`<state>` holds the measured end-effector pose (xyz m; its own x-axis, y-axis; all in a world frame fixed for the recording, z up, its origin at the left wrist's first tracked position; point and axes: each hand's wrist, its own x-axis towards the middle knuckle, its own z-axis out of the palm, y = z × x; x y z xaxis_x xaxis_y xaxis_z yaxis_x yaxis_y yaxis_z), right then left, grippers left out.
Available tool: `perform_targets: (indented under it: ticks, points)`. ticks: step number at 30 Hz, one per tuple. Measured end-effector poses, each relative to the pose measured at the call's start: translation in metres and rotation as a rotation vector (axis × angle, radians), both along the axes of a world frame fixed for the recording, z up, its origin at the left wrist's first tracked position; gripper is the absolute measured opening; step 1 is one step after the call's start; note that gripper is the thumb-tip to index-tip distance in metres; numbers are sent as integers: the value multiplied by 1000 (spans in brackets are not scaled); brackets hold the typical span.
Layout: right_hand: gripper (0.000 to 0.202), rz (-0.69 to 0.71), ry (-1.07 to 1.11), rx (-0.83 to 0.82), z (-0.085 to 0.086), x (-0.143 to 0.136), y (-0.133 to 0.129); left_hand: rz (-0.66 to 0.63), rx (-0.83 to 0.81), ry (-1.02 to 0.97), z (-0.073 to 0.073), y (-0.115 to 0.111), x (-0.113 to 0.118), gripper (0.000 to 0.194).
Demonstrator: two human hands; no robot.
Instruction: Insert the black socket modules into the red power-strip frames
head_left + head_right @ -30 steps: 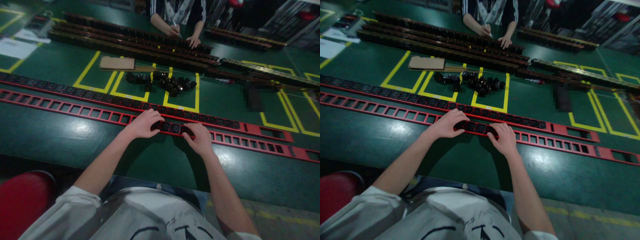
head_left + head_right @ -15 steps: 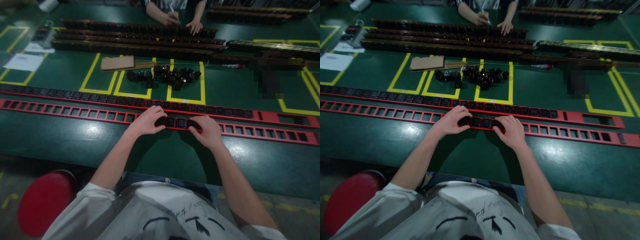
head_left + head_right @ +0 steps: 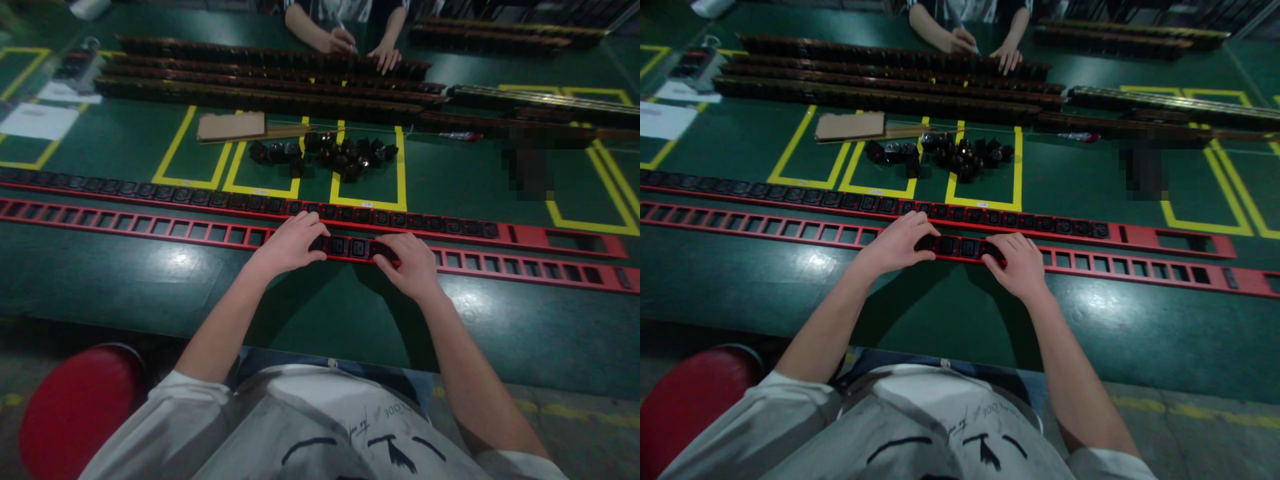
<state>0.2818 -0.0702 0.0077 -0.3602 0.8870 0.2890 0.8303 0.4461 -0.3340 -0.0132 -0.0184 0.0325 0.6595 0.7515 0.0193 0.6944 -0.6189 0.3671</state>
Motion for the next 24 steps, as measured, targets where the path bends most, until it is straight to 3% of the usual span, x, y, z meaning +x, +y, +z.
perform_targets:
  ticks: [7, 14, 18, 24]
  points:
    - [34, -1, -2, 1, 0, 0, 0, 40, -21, 73, 10, -5, 5, 34]
    - [37, 19, -27, 13, -2, 2, 0, 16, -83, 79, -5, -4, -8, 63]
    - [50, 53, -100, -5, -2, 3, 0, 28, -60, 90, -11, -3, -14, 57]
    - [48, 52, -79, -20, -5, 5, 2, 19, 19, 30, -14, -4, -13, 54]
